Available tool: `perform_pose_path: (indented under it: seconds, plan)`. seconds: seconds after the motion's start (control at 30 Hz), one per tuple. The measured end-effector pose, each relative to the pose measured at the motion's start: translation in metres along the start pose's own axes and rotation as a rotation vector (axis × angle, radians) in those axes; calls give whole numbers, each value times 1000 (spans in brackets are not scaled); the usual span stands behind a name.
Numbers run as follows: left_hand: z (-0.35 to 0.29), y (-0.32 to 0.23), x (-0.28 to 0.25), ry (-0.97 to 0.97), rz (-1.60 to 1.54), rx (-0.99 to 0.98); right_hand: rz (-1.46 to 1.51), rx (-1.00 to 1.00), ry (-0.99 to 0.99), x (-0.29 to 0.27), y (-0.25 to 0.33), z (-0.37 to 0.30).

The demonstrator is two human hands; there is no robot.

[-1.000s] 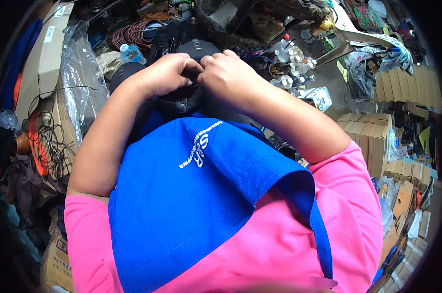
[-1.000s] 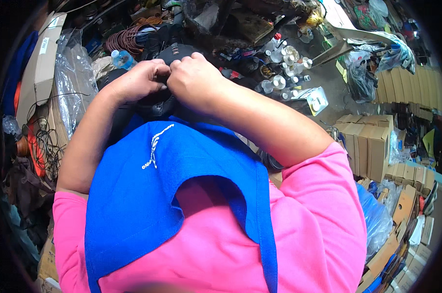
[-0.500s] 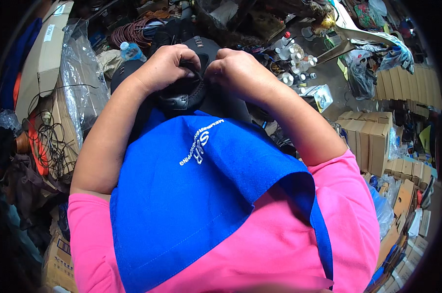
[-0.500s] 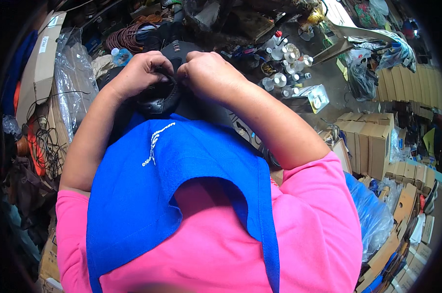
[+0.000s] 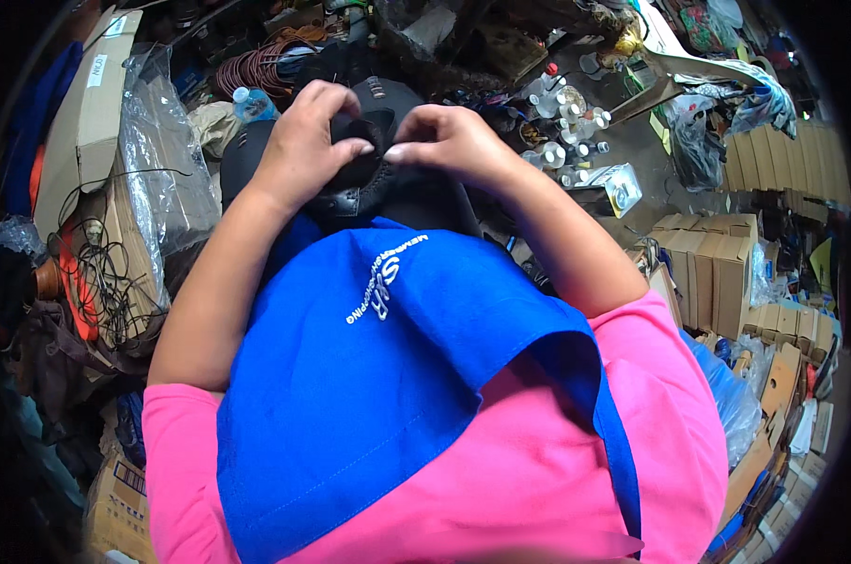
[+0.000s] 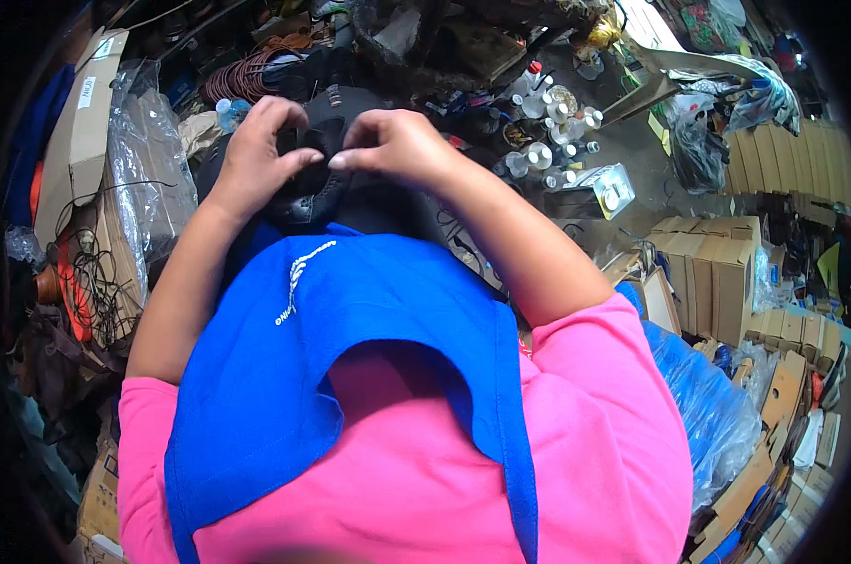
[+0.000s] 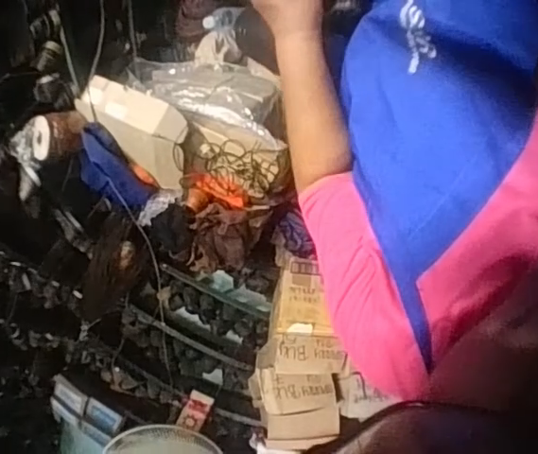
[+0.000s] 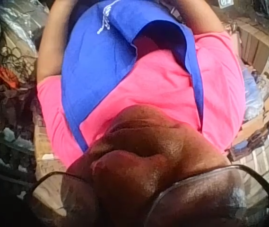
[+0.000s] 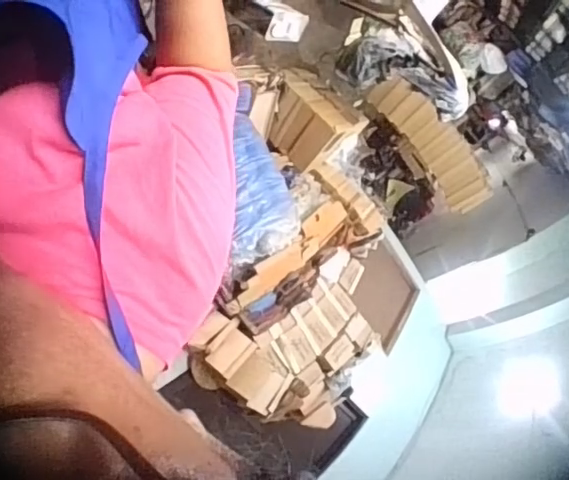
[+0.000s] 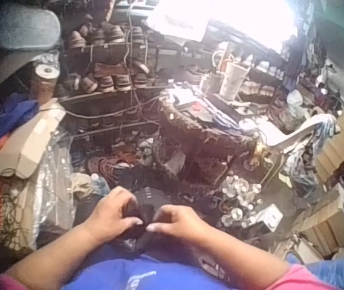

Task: Manually sewing or stitching together components of a black leather shoe.

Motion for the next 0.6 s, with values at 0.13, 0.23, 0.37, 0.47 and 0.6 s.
perform_pose_path:
  seconds: [0.13, 0.23, 0.37, 0.47, 0.6]
  plan:
    - [-25, 17, 28, 334, 23, -143, -45, -113, -25, -5, -11, -5]
    - [-27, 35, 26, 351, -157, -231, -242, -378, -33, -2, -6, -12]
    - [-24, 58, -24, 125, 71, -396, -182, -110, -442, -41, -36, -1]
    - [-31, 69, -32, -118, -810, -759, 1150, 26, -675, -37, -73, 0]
    - [-34, 56, 1, -263, -1618, -849, 1548, 175, -646, -20, -78, -5]
Point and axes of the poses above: each hand's wrist, its own z-axis towards the middle knuckle, its own x-axis out of the palm, y = z × x, the point moved 8 cm from there along z, towards the middle knuckle, and after that the axes turned 5 degrees about -x, right-handed, at the moved point
